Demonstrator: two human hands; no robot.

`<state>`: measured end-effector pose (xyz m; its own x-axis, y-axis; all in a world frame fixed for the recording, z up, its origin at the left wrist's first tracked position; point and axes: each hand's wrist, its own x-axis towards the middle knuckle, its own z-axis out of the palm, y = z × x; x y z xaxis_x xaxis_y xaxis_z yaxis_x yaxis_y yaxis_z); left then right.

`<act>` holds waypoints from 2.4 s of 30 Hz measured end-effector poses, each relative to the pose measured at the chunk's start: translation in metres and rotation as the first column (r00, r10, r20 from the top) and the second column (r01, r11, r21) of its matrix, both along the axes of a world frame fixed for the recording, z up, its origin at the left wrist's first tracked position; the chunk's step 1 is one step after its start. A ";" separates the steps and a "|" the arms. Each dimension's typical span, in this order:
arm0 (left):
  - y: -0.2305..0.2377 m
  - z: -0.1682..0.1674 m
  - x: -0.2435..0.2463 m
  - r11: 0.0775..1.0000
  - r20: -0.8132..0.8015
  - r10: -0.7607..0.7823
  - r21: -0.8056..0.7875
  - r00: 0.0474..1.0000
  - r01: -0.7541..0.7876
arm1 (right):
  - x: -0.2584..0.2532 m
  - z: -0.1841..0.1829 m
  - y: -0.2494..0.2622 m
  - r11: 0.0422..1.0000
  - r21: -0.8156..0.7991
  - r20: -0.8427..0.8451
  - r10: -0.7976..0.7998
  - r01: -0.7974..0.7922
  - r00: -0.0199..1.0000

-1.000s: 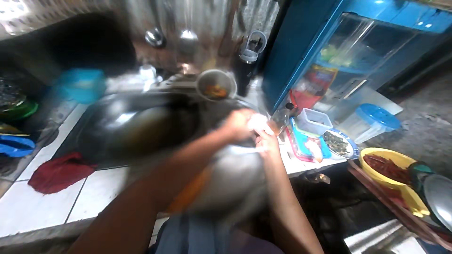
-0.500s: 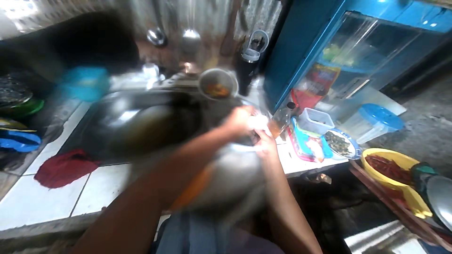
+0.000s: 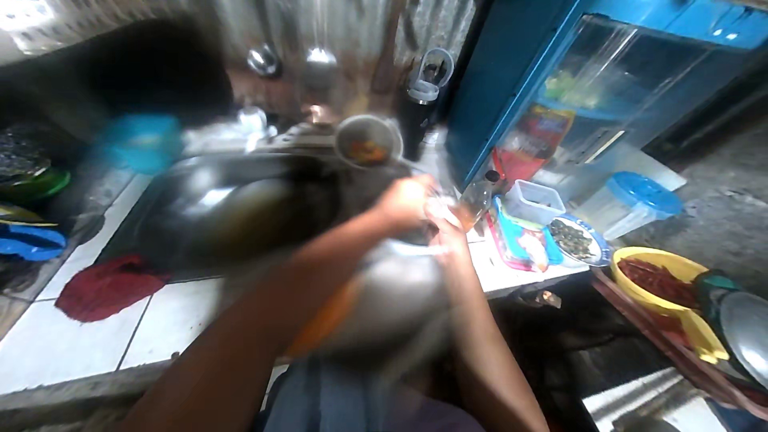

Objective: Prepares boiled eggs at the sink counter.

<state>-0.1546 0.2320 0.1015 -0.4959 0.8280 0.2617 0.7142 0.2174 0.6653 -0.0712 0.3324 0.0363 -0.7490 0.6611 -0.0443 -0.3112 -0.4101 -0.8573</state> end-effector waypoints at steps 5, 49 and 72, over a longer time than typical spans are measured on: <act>0.001 -0.002 -0.005 0.990 0.087 0.141 -0.028 0.986 -0.139 | 0.001 0.003 0.000 0.999 -0.032 -0.050 0.027 -0.029 0.998; 0.004 -0.011 -0.016 0.980 -0.223 -0.159 -0.156 0.962 0.126 | 0.011 -0.002 0.007 0.985 0.136 0.177 0.081 -0.106 0.981; 0.006 0.012 0.011 0.987 0.034 0.031 -0.161 0.999 -0.025 | -0.001 0.004 -0.004 0.997 -0.083 0.093 0.010 -0.002 0.996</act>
